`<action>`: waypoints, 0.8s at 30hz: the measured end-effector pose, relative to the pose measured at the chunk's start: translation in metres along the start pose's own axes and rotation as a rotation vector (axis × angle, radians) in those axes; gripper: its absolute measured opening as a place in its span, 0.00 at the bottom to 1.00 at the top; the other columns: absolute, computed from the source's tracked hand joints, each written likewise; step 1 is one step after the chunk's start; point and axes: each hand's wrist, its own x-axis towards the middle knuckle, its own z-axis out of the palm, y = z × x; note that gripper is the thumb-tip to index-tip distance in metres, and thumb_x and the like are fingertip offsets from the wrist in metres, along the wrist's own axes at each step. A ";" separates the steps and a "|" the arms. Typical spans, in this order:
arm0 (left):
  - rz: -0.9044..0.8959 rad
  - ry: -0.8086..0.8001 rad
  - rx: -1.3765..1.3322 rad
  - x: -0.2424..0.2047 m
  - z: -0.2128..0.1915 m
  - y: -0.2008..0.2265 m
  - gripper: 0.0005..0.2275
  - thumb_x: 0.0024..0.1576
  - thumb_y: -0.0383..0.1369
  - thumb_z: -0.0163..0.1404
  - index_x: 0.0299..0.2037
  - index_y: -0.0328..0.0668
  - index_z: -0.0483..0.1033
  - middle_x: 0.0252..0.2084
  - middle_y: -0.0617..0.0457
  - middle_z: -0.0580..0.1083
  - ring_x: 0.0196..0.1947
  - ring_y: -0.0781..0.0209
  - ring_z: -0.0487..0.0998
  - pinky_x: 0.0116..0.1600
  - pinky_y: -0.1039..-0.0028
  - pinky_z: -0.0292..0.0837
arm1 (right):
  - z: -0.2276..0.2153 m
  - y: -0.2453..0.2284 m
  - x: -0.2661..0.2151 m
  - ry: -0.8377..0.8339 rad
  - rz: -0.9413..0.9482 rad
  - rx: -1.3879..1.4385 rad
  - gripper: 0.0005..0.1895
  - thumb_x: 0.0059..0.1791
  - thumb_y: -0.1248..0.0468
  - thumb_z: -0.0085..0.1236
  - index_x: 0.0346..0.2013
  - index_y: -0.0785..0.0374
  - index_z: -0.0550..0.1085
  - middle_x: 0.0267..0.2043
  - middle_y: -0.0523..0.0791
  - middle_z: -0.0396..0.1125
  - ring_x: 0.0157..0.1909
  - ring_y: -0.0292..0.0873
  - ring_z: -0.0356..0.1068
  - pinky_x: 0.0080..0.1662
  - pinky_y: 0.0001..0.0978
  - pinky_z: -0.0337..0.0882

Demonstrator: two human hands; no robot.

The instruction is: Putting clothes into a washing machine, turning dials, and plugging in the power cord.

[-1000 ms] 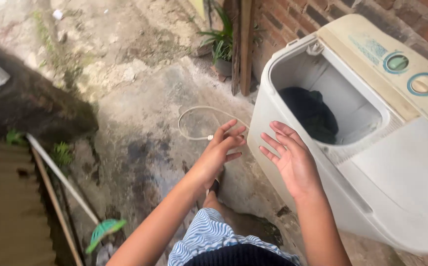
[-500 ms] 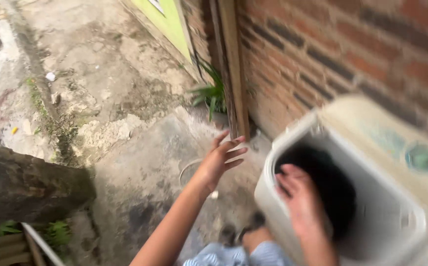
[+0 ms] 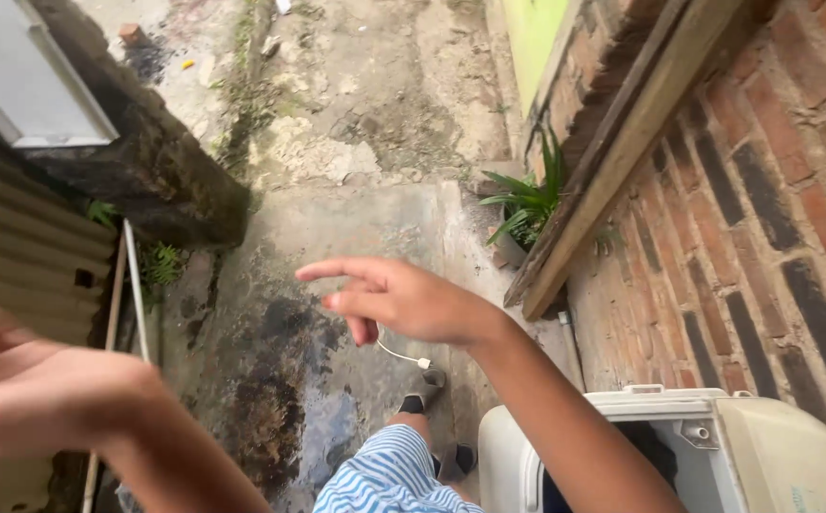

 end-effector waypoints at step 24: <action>-1.355 -2.644 -0.622 -0.500 0.251 0.184 0.32 0.61 0.39 0.47 0.73 0.43 0.46 0.55 0.48 0.79 0.48 0.57 0.78 0.56 0.67 0.71 | 0.040 0.302 -0.387 2.727 -0.571 1.136 0.30 0.51 0.65 0.52 0.68 0.60 0.59 0.67 0.47 0.58 0.63 0.49 0.66 0.57 0.45 0.73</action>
